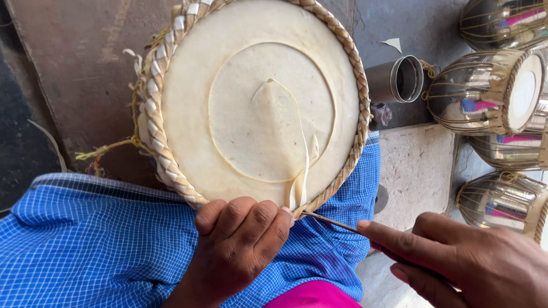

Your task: The person repairs a drum by weaving a leather strip through the braided rim of the drumhead using a pointed metal tool.

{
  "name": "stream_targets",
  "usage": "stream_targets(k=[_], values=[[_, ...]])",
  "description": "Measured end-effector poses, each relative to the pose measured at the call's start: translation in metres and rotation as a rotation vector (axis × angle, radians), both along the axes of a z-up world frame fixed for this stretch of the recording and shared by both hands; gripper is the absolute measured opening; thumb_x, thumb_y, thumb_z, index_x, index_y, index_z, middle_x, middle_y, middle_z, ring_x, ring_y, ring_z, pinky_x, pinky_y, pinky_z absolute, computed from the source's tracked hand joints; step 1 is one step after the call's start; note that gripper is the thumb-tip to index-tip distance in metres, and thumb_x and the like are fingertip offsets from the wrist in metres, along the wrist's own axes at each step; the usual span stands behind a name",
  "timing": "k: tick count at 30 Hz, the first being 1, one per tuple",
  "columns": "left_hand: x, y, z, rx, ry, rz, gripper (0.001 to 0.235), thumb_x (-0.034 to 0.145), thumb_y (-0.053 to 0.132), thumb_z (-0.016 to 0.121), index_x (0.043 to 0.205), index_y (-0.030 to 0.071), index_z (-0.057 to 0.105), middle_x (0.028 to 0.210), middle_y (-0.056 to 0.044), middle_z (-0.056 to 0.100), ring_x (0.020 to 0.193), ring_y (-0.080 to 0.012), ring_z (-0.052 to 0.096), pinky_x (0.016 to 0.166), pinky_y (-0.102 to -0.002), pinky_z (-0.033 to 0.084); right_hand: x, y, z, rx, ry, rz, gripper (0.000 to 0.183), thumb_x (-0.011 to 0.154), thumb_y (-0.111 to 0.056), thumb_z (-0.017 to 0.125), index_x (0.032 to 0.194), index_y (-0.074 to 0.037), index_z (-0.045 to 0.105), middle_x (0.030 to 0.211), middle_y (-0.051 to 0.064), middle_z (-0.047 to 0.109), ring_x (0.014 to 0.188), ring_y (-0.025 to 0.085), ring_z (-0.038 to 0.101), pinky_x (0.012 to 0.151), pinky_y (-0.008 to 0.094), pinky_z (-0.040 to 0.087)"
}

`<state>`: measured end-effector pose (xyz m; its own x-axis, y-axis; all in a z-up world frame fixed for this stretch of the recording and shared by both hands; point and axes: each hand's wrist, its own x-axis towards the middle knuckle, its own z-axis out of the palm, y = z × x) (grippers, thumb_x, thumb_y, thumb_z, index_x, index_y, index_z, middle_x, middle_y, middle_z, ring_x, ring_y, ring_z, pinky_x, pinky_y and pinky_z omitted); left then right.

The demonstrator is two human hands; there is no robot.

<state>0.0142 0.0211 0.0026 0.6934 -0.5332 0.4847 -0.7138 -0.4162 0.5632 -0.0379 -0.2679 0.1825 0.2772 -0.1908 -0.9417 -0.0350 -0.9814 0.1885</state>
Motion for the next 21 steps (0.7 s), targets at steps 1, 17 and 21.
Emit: stream_targets(k=[1, 17, 21], values=[[0.0, -0.001, 0.001, 0.001, -0.011, 0.014, 0.017, 0.094, 0.023, 0.071, 0.109, 0.016, 0.072, 0.104, 0.005, 0.062, 0.098, -0.0132, 0.056, 0.09, -0.036, 0.033, -0.009, -0.003, -0.003, 0.064, -0.064, -0.031, 0.068, 0.09, -0.051, 0.063, 0.153, -0.058, 0.039, 0.094, -0.014, 0.072, 0.076, 0.006, 0.073, 0.066, 0.03, 0.063], [-0.005, -0.023, 0.005, -0.079, 0.01, 0.16, 0.017, 0.091, 0.03, 0.08, 0.103, 0.022, 0.071, 0.098, 0.008, 0.06, 0.098, -0.0146, 0.057, 0.091, -0.04, 0.03, -0.095, 0.04, -0.118, 0.969, -0.325, -1.908, 0.066, 0.086, -0.013, 0.073, 0.148, -0.009, 0.054, 0.074, 0.01, 0.061, 0.045, 0.012, 0.051, 0.04, 0.025, 0.041], [-0.013, -0.031, 0.006, -0.005, -0.023, 0.146, 0.017, 0.09, 0.029, 0.082, 0.103, 0.022, 0.072, 0.096, 0.007, 0.059, 0.097, -0.0152, 0.058, 0.091, -0.039, 0.033, -0.088, 0.05, -0.145, 1.125, -0.441, -1.568, 0.072, 0.091, -0.023, 0.071, 0.155, -0.013, 0.04, 0.076, 0.006, 0.055, 0.047, 0.011, 0.044, 0.04, 0.026, 0.037]])
